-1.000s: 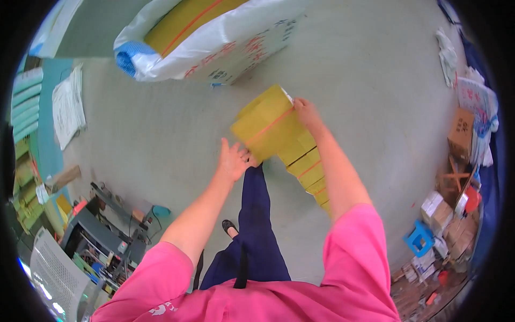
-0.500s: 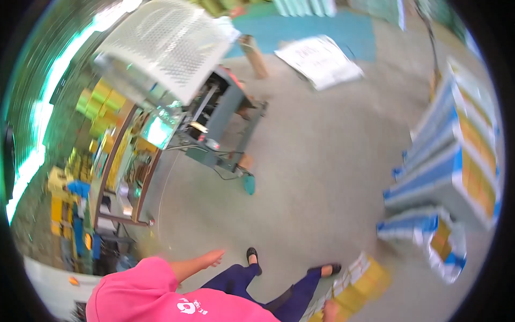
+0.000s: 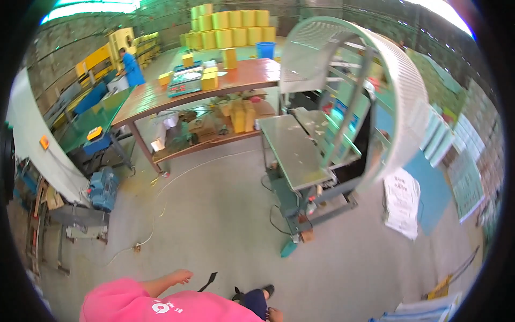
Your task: Weighing stacks of yellow paper blocks on a digital scale and then using a bundling machine to secure them with rubber bands.
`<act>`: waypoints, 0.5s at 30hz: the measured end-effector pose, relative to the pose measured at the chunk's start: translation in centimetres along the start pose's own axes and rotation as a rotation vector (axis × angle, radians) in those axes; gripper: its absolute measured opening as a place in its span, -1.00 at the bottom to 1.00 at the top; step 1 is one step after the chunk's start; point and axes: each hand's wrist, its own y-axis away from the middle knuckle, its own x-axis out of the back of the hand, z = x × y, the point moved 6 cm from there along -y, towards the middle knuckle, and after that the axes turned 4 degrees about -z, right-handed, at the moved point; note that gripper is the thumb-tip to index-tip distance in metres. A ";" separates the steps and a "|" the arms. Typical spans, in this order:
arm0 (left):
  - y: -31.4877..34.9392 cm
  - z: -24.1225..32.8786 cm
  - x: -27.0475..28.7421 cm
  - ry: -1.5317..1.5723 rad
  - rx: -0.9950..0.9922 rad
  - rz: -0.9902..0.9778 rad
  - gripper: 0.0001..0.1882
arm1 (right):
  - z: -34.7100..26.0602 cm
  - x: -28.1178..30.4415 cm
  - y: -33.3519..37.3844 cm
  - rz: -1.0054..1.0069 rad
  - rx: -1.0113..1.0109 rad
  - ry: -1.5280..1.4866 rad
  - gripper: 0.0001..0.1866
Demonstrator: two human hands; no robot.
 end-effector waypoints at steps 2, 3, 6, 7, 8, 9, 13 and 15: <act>-0.6 -1.2 4.6 0.192 -0.067 0.149 -0.54 | -6.7 -3.8 -2.4 -0.155 0.039 0.220 -0.64; -0.8 -1.7 6.1 0.218 -0.061 0.156 -0.54 | -9.0 -4.8 -3.8 -0.164 0.039 0.246 -0.64; -2.7 -6.0 11.5 -0.005 0.063 0.170 -0.63 | -11.2 -4.2 -11.3 -0.186 -0.138 0.174 -0.67; -3.0 -8.0 12.1 -0.166 0.050 0.115 -0.65 | -13.8 -5.9 -15.1 -0.293 0.258 0.893 -0.68; -3.1 -8.4 12.0 0.046 0.137 0.125 -0.65 | -16.1 -7.5 -18.5 -0.343 0.696 1.607 -0.69; -1.0 -9.6 11.5 0.293 0.253 0.146 -0.64 | -16.4 -7.0 -23.3 -0.385 0.714 1.655 -0.69; -0.3 -7.2 13.1 0.380 0.170 0.184 -0.53 | -21.5 -8.2 -29.0 0.011 0.221 1.214 -0.55; -0.4 -1.5 14.0 0.671 0.300 0.270 -0.51 | -28.8 -11.4 -33.8 -0.380 0.395 1.915 -0.60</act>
